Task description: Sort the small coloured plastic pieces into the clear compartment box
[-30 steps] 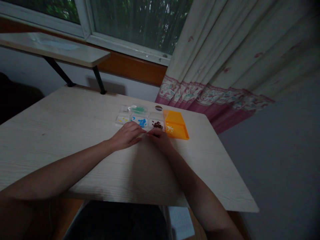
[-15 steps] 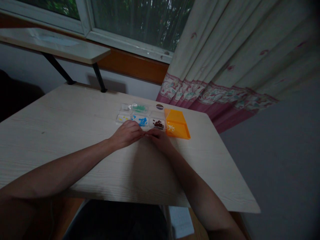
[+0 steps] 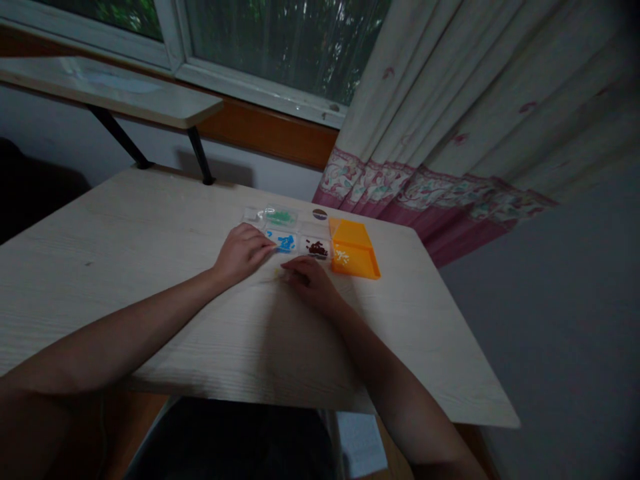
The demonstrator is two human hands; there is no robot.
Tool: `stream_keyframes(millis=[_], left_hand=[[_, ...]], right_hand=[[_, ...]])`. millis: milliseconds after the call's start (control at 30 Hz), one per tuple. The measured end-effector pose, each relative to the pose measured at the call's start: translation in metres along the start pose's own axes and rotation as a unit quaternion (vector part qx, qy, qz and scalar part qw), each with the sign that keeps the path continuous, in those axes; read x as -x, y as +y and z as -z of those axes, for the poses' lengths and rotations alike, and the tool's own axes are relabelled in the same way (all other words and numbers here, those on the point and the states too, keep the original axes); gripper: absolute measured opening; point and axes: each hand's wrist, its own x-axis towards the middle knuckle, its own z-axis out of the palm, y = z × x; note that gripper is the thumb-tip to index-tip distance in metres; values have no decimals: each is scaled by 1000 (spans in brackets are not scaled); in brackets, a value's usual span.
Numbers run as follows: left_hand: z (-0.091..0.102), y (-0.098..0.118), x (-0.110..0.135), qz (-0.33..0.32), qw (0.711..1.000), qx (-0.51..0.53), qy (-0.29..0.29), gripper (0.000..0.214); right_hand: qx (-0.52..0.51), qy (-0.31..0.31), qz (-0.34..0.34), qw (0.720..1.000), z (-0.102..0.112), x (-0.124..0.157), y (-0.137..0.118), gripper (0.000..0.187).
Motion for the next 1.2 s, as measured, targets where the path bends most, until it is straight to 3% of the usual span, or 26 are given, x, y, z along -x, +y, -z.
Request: stream_keyframes(millis=[100, 200, 367, 467, 600, 867, 1200], left_hand=[[0, -16, -1, 113, 991, 6, 76, 21], [-2, -22, -1, 169, 979, 7, 114, 19], [-3, -14, -1, 134, 987, 23, 84, 18], [-5, -18, -1, 137, 986, 30, 96, 19], [-9, -29, 1, 174, 977, 40, 113, 20], [-11, -33, 0, 210, 968, 40, 134, 20], [-9, -34, -1, 237, 958, 45, 155, 22]], right_hand=[[89, -26, 18, 996, -3, 2, -6, 42], [140, -50, 16, 989, -4, 3, -10, 47], [123, -40, 14, 991, -5, 2, -8, 28], [78, -17, 8, 997, -4, 1, -4, 20], [38, 2, -9, 999, -4, 0, 0, 22], [69, 5, -11, 998, -4, -1, -1, 10], [-43, 43, -63, 996, 3, -2, 6, 11]])
